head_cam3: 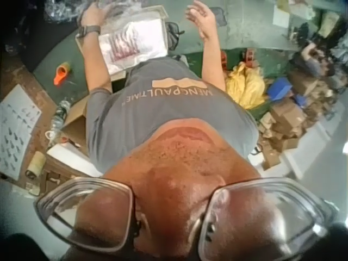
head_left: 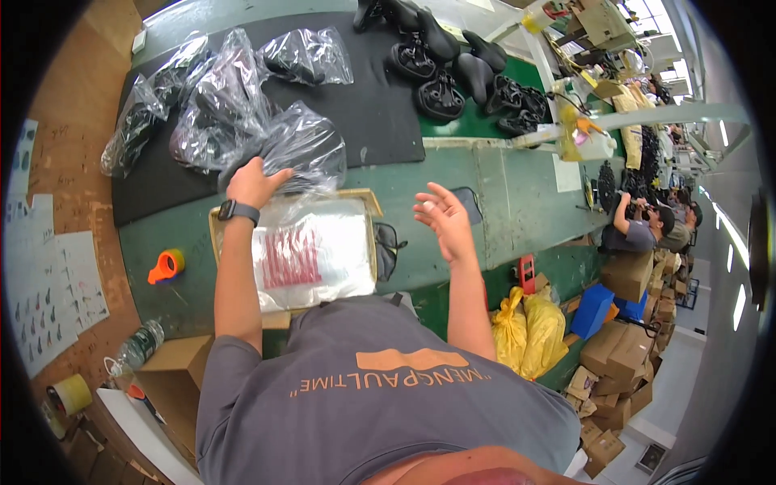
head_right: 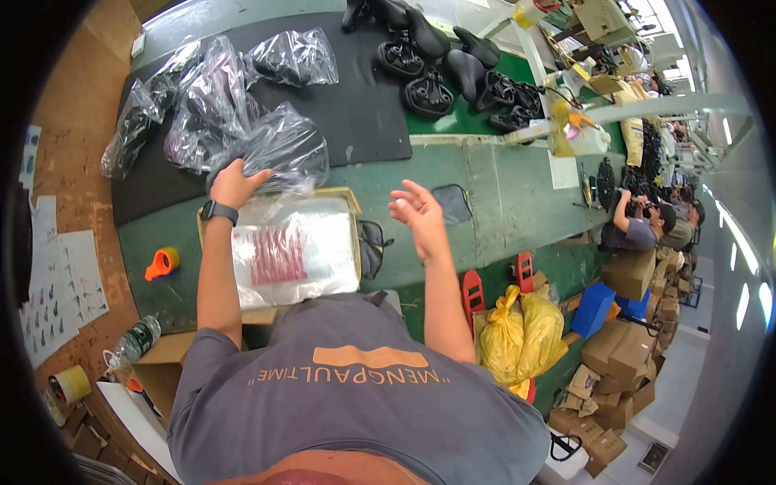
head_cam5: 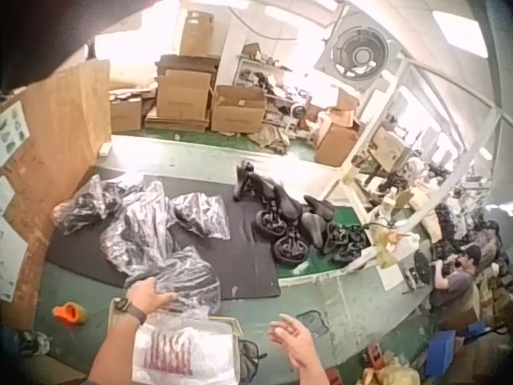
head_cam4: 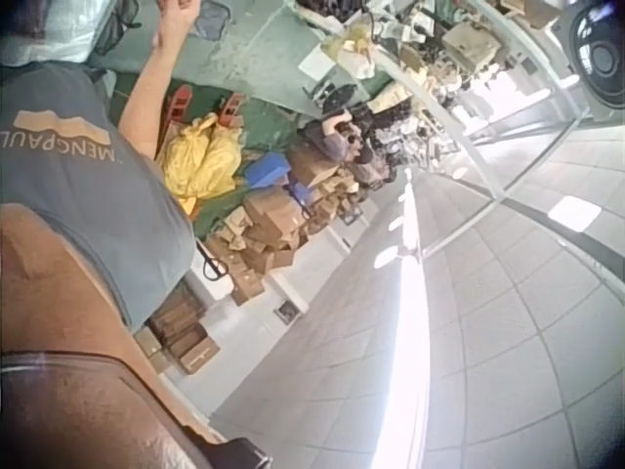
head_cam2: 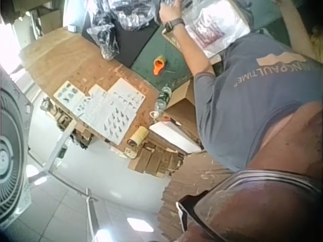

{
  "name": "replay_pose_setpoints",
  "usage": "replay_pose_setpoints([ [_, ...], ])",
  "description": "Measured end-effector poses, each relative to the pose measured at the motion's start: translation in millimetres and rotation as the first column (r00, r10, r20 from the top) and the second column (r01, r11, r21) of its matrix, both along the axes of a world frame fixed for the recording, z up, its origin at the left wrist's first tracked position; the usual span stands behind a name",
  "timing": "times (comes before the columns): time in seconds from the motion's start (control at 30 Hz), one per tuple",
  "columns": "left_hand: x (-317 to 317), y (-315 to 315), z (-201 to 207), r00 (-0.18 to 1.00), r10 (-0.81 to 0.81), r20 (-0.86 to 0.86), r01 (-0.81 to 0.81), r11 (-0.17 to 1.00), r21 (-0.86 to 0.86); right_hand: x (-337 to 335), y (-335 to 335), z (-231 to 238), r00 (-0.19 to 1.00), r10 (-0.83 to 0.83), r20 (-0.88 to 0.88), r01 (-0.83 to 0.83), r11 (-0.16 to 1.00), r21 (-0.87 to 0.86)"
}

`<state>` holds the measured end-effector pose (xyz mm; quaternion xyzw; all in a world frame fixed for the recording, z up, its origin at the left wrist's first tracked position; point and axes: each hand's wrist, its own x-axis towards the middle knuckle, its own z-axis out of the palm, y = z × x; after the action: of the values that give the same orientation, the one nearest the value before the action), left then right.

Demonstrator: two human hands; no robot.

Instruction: Unpacking and inspecting bicycle seats from plastic packaging and placing them on an assembly line.

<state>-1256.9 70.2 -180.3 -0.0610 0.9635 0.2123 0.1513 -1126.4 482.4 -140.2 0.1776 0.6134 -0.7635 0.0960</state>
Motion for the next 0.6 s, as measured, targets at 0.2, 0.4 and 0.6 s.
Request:
replay_pose_setpoints([
  [0.2,19.4,-20.3,-87.6,0.939,0.076,-0.335,-0.155,0.964,-0.215,-207.6,110.9,-98.3,0.973,-0.229,-0.008,0.224,0.96,-0.168],
  [0.4,-0.9,-5.4,-85.4,0.837,0.105,-0.538,-0.187,0.977,-0.099,-425.8,212.1,-225.3,0.899,-0.394,0.19,0.437,0.827,-0.355],
  [0.6,6.7,-14.1,-97.5,0.849,0.093,-0.521,-0.16,0.984,-0.085,-435.5,209.4,-273.7,0.808,-0.429,0.403,0.586,0.655,-0.478],
])
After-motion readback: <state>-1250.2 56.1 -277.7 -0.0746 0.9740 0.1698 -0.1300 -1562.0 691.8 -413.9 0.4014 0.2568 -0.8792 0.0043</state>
